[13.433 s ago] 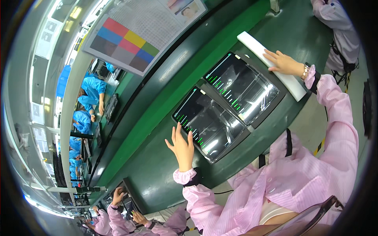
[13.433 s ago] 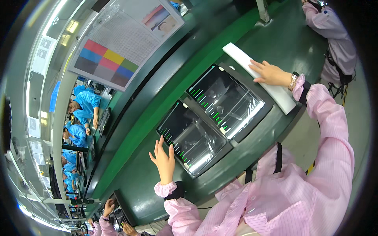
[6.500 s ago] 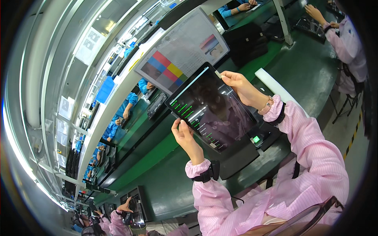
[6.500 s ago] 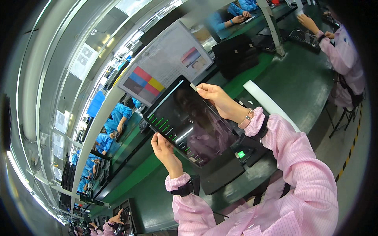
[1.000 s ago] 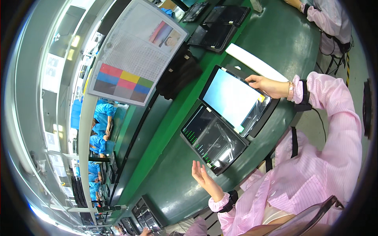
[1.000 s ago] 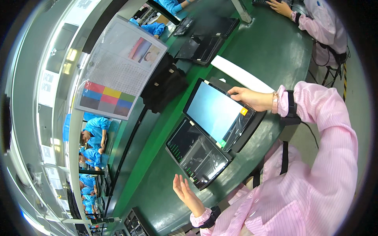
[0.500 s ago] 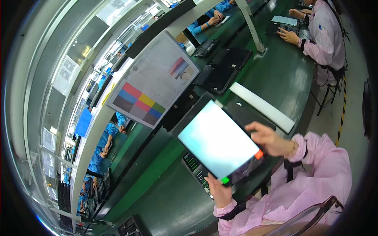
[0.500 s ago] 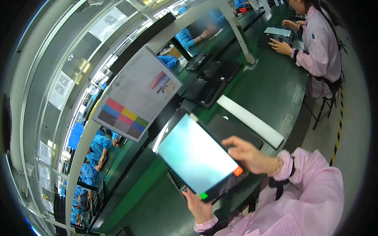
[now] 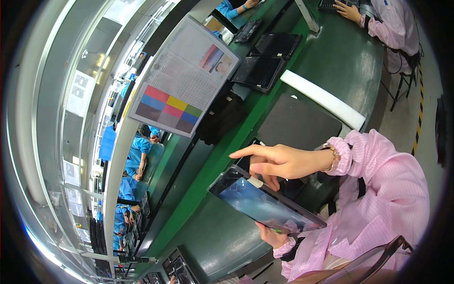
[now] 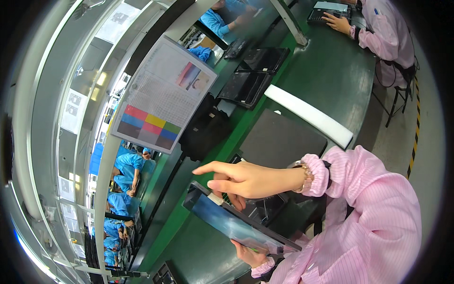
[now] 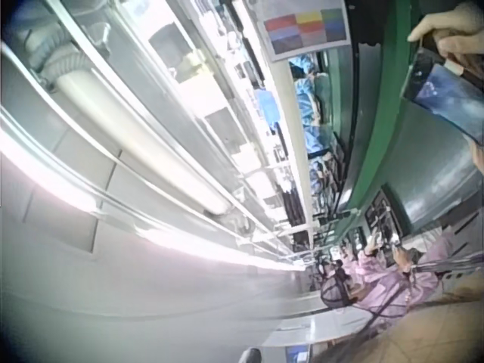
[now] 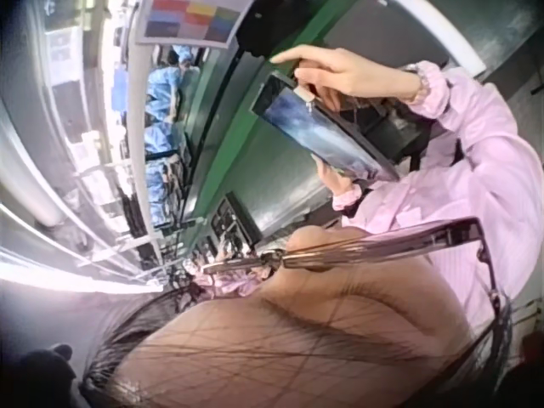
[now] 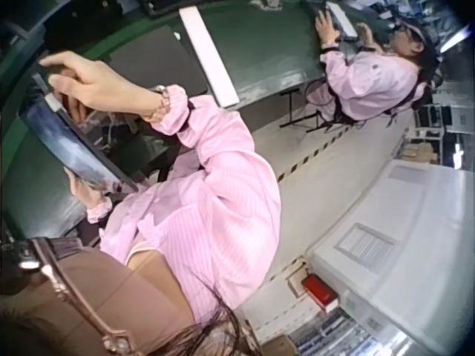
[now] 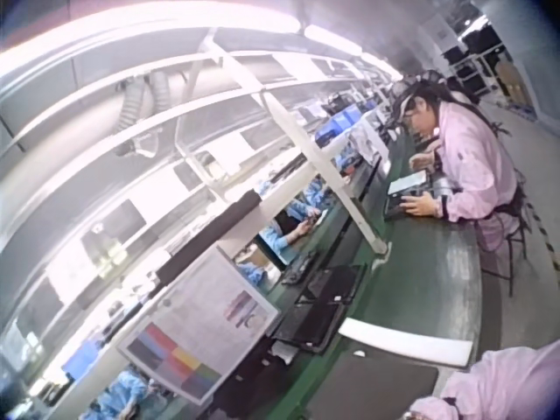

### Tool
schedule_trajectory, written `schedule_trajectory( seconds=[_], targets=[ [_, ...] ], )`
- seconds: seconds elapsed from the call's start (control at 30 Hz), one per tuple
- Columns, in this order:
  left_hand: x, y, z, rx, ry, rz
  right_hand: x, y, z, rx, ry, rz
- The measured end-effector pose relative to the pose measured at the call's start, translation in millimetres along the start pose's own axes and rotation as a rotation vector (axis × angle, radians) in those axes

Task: Test and inspect the screens and functionality of multiple tablet devices on an assembly line.

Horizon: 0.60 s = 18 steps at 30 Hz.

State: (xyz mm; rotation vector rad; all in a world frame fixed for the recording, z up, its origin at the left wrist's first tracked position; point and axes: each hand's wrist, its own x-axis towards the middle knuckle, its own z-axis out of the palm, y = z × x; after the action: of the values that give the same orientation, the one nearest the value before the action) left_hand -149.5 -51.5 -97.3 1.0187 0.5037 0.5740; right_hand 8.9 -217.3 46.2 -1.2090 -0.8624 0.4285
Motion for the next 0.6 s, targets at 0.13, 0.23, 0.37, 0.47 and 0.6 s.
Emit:
schedule_trajectory(
  seconds=[0.13, 0.23, 0.37, 0.47, 0.6],
  targets=[
    [35.0, -41.4, -91.2, -0.096, -0.304, -0.104, 7.9, 5.0, 9.5, 0.072, -0.032, -0.063],
    [38.7, -49.1, -104.0, -0.323, -0.434, -0.181, 6.1, 6.3, 12.7, 0.051, -0.015, -0.015],
    [48.3, -51.8, -105.3, -0.651, -0.807, -0.198, 3.5, 15.3, 14.5, 0.002, 0.103, -0.019],
    [15.2, -18.7, -40.1, -0.038, -0.249, -0.025, 4.7, 36.6, 9.1, -0.066, 0.236, -0.062],
    [7.5, -8.1, -25.6, 0.092, -0.177, 0.007, 4.9, 48.1, -2.1, -0.177, 0.214, -0.103]
  ],
)
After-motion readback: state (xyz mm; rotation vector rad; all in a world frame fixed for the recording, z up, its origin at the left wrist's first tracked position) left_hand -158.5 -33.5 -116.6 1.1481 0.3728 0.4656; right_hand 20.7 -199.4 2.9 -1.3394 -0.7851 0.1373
